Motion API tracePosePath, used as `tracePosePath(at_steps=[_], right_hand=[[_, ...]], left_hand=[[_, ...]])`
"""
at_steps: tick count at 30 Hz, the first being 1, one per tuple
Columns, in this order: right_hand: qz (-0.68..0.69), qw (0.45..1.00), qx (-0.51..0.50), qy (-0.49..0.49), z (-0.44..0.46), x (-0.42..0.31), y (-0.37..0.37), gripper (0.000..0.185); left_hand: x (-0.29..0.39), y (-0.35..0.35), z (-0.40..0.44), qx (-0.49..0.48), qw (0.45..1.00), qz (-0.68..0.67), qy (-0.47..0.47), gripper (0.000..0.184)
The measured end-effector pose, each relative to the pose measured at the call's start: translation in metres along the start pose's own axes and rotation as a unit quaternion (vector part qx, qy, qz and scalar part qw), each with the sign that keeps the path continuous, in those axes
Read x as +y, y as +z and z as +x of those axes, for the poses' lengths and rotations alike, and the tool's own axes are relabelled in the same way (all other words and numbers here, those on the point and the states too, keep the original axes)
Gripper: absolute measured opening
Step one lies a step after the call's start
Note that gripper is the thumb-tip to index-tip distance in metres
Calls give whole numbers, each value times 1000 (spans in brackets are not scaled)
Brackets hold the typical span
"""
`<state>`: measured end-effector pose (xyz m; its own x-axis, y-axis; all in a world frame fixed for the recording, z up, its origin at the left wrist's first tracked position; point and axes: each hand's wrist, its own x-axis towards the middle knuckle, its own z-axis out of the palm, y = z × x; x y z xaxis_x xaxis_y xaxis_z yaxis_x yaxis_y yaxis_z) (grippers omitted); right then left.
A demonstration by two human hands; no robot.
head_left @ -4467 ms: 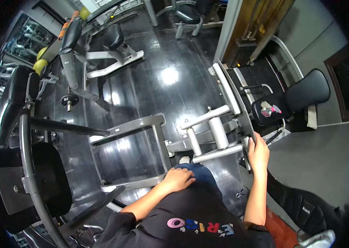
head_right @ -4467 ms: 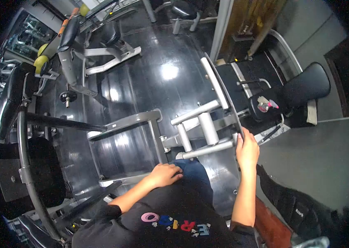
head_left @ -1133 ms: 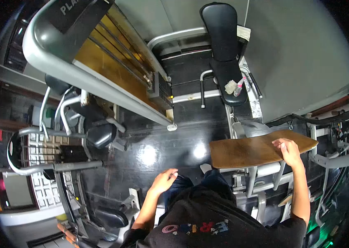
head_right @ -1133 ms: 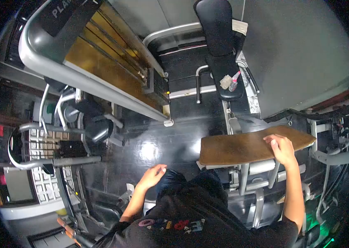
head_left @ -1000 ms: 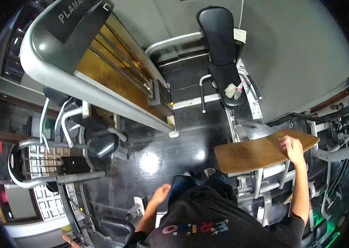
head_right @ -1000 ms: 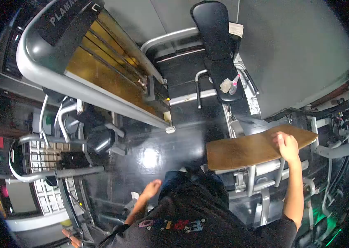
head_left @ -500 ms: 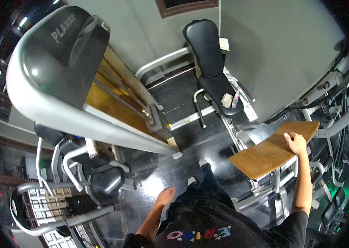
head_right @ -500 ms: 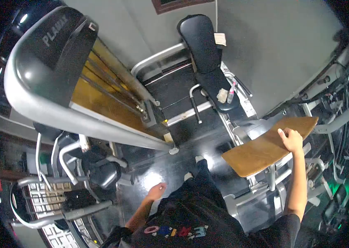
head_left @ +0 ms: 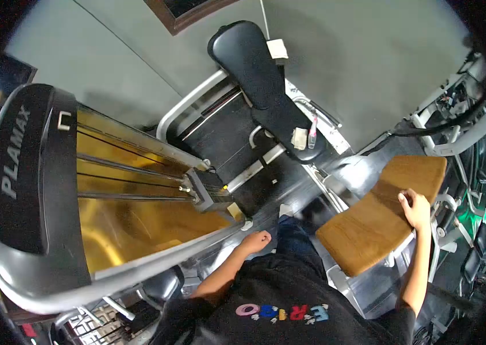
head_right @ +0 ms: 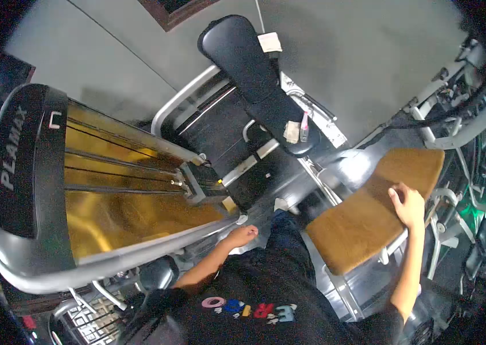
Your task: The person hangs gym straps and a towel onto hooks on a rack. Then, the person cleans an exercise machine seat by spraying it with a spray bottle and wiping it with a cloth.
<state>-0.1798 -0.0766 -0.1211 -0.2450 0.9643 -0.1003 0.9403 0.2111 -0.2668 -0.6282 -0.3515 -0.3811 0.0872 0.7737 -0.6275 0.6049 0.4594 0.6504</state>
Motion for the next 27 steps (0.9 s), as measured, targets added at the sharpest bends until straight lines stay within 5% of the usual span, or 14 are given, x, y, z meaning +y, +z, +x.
tracePosePath(at_steps=[7, 17, 19, 21, 23, 25, 27], right_hand=[[-12, 996, -53, 66, 11, -15, -6, 28], [-125, 985, -66, 100, 21, -16, 0, 32], [-156, 979, -67, 109, 18, -19, 3, 33], [-145, 986, -35, 72, 22, -25, 0, 35], [-182, 980, -31, 72, 22, -17, 6, 36], [-185, 977, -51, 94, 25, -19, 5, 37], [-192, 976, -35, 97, 27, -19, 7, 37]], left_hand=[[-71, -58, 54, -89, 994, 18, -63, 33], [-67, -120, 111, -25, 982, 63, -179, 41], [-80, -129, 130, -25, 988, 93, -123, 45], [-82, -140, 150, -40, 995, -31, -83, 50], [-61, -167, 162, -61, 994, 37, -81, 50], [-72, -170, 176, -47, 982, 22, -181, 46], [-129, -157, 189, -33, 996, 36, -69, 45]])
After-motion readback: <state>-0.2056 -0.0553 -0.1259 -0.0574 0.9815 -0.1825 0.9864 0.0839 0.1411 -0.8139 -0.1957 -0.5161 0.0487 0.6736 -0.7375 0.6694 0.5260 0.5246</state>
